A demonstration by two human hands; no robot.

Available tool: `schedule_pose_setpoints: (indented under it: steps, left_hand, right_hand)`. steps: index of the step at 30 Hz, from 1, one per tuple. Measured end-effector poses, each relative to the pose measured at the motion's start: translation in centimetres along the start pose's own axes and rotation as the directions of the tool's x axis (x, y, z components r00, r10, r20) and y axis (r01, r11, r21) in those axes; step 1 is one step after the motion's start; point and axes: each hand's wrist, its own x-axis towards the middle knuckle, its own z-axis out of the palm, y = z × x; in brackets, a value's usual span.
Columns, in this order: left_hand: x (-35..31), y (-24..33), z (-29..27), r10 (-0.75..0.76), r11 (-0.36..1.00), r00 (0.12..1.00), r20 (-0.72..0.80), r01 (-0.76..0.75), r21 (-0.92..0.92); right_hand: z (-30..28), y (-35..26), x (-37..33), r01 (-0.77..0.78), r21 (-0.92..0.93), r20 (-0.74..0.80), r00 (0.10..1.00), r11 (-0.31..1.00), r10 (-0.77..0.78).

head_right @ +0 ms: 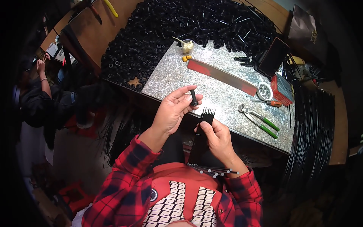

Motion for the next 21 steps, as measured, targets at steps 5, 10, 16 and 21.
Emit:
schedule_pose_setpoints:
  steps: [5, 10, 16, 21]
  left_hand:
    - [-0.76, 0.23, -0.42, -0.048, 0.998, 0.999, 0.022, 0.049, -0.049]
    - [-0.83, 0.1, -0.12, -0.064, 0.996, 0.998, -0.004, 0.063, -0.067]
    - [-0.85, -0.03, 0.0, -0.085, 0.988, 0.996, 0.015, 0.086, -0.126]
    - [-0.81, -0.09, 0.02, -0.087, 0.986, 0.995, 0.047, 0.093, -0.141]
  right_hand:
    - [0.31, -0.13, 0.15, 0.007, -0.031, 0.017, 1.0, 1.0, -0.006]
    - [0.4, -0.03, 0.15, 0.001, 0.003, 0.018, 1.0, 1.0, -0.001]
    - [0.46, 0.44, 0.32, 0.014, 0.014, 0.035, 0.999, 1.0, -0.014]
    - [0.38, 0.54, 0.35, 0.01, 0.006, 0.034, 0.999, 1.0, -0.01]
